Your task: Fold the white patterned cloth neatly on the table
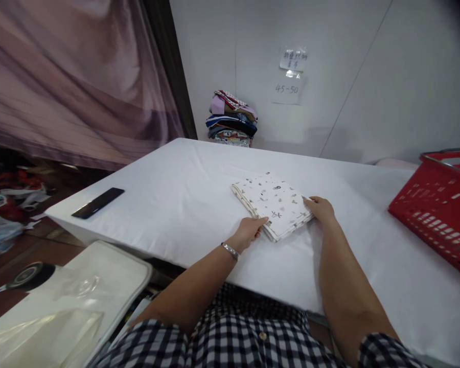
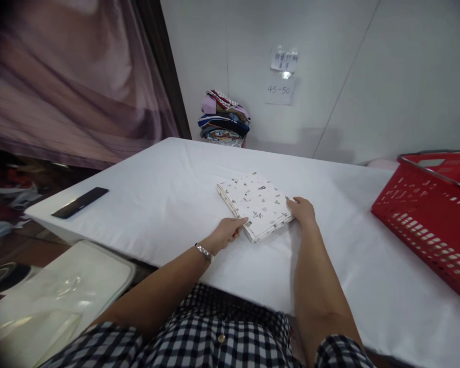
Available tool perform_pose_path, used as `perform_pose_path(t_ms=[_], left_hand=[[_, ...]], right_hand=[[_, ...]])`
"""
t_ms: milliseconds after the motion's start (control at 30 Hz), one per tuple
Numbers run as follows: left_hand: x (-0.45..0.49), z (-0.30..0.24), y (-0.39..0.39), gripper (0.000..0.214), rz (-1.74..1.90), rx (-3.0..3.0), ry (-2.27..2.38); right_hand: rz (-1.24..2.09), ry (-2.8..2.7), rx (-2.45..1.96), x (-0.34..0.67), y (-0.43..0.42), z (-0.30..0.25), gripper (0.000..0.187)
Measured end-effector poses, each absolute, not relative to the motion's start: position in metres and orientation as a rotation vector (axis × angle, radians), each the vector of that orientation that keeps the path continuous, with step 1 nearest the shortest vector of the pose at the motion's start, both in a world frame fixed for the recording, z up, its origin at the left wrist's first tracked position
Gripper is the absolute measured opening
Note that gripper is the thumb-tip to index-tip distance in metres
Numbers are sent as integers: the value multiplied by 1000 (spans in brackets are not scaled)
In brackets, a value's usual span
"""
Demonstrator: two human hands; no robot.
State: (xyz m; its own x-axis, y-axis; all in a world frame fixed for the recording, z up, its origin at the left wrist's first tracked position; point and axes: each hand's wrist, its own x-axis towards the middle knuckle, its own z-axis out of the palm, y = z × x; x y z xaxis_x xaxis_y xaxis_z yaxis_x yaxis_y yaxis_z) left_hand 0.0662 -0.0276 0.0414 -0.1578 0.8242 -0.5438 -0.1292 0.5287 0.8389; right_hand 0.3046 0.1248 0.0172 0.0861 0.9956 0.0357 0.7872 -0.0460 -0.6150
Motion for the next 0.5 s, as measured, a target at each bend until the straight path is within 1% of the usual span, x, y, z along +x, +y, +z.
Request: perform_pose_path(t_ms=[100, 300, 433, 500], left_hand=[[70, 45, -29, 33, 911, 619, 1474], [70, 44, -30, 33, 968, 624, 1479], [63, 45, -20, 37, 1123, 482, 1440], [60, 46, -14, 35, 1200, 426, 1424]], right_hand=[[585, -1762, -1905, 303, 122, 20, 47], [584, -1796, -1909, 303, 119, 23, 46], [598, -1821, -1913, 303, 122, 22, 46], [589, -1833, -1908, 303, 122, 21, 45]])
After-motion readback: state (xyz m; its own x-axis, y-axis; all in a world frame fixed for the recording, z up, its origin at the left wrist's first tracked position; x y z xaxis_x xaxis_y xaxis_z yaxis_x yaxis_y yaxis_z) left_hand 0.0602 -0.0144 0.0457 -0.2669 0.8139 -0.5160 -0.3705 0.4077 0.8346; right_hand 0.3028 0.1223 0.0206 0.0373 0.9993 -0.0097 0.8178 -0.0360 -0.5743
